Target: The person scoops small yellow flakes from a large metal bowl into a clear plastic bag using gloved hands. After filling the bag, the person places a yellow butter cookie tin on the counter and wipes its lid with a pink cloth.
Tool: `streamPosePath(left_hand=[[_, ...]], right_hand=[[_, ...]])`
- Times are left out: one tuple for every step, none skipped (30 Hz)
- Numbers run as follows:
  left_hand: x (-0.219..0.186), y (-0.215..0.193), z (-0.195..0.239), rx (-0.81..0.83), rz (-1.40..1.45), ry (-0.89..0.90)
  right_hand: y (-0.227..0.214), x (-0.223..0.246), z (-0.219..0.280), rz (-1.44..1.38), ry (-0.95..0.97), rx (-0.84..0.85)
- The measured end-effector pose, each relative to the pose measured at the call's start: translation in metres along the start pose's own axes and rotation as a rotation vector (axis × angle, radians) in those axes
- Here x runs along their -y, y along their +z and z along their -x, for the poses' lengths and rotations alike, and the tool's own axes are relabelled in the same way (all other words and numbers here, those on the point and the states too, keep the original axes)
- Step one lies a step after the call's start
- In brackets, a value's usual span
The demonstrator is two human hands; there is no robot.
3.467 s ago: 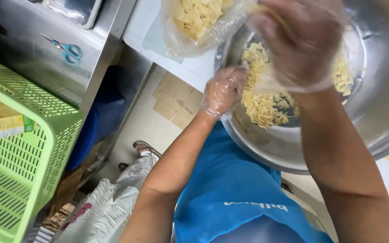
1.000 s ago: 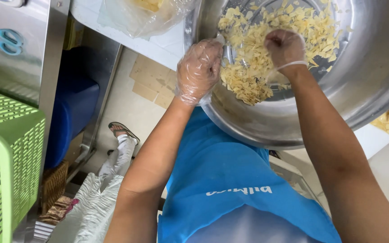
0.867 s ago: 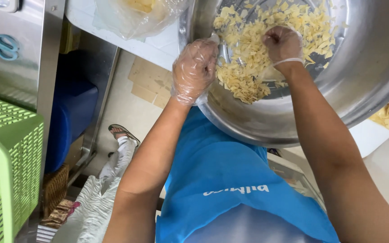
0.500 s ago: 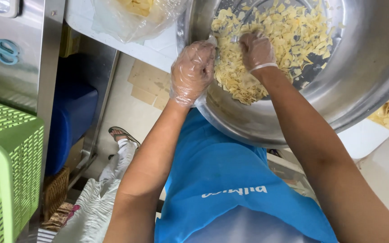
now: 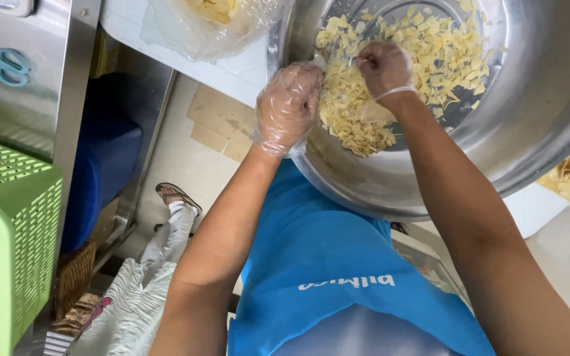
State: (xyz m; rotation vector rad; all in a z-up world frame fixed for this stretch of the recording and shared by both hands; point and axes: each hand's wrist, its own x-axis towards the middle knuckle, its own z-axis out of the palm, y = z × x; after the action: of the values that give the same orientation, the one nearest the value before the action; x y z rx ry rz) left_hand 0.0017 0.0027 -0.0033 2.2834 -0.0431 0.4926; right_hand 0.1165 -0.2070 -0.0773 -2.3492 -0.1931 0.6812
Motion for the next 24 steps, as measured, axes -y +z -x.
streamPosePath(left_hand=[[0.002,0.0,0.0,0.002,0.001,0.0],[0.003,0.0,0.0,0.015,-0.005,0.003],[0.004,0.0,-0.001,0.031,-0.007,0.007],[0.002,-0.001,-0.001,0.035,-0.004,0.01],[0.002,-0.001,-0.003,0.028,0.0,0.02],[0.001,-0.002,-0.005,0.02,0.003,0.029],[0.003,0.0,-0.004,0.021,0.001,0.032],[0.005,0.001,-0.003,0.027,-0.004,0.026],[0.007,0.003,-0.001,0.034,-0.009,0.018],[0.005,0.002,0.0,0.036,-0.01,0.016],[0.004,0.002,-0.002,0.018,-0.01,0.019],[0.004,0.001,-0.003,0.001,-0.011,0.021],[0.005,0.002,-0.003,-0.004,-0.015,0.015],[0.006,0.002,-0.003,-0.018,-0.005,0.033],[0.006,0.002,-0.002,-0.03,0.009,0.051],[0.004,0.002,-0.002,-0.033,0.01,0.046],[0.003,0.001,-0.002,-0.015,0.001,0.02],[0.002,0.0,-0.003,0.004,-0.008,-0.005],[0.004,0.002,0.0,0.002,-0.013,-0.009],[0.005,0.005,0.002,0.016,-0.011,-0.011],[0.009,0.007,0.002,0.028,-0.013,-0.007],[0.012,0.007,0.003,0.026,-0.022,-0.005],[0.014,0.009,0.005,0.042,-0.023,-0.02],[0.014,0.011,0.008,0.057,-0.024,-0.034]], right_hand=[[-0.006,0.007,0.001,-0.001,0.002,0.0],[-0.012,0.013,0.003,0.067,-0.08,-0.023],[-0.019,0.019,0.006,0.134,-0.158,-0.047],[-0.014,0.029,0.008,0.133,-0.152,-0.05],[-0.009,0.041,0.007,0.21,-0.259,-0.064],[-0.004,0.052,0.007,0.286,-0.365,-0.078],[0.002,0.055,0.007,0.284,-0.366,-0.08],[0.009,0.059,0.008,0.386,-0.222,0.049],[0.016,0.062,0.01,0.486,-0.076,0.183],[0.022,0.054,0.01,0.484,-0.075,0.186],[0.027,0.046,0.007,0.521,-0.127,0.198],[0.033,0.039,0.005,0.557,-0.179,0.211],[0.026,0.037,0.006,0.56,-0.186,0.217],[0.02,0.034,0.008,0.477,-0.196,0.137],[0.012,0.03,0.01,0.396,-0.201,0.057],[0.0,0.031,0.014,0.4,-0.203,0.062],[-0.011,0.033,0.016,0.247,-0.248,-0.043],[-0.023,0.035,0.018,0.092,-0.292,-0.147],[-0.037,0.055,0.021,0.09,-0.295,-0.142],[-0.051,0.075,0.025,-0.068,-0.441,-0.204],[-0.066,0.096,0.026,-0.23,-0.59,-0.269],[-0.064,0.098,0.022,-0.237,-0.597,-0.269],[-0.064,0.098,0.02,-0.201,-0.611,-0.28],[-0.064,0.097,0.02,-0.166,-0.625,-0.291]])
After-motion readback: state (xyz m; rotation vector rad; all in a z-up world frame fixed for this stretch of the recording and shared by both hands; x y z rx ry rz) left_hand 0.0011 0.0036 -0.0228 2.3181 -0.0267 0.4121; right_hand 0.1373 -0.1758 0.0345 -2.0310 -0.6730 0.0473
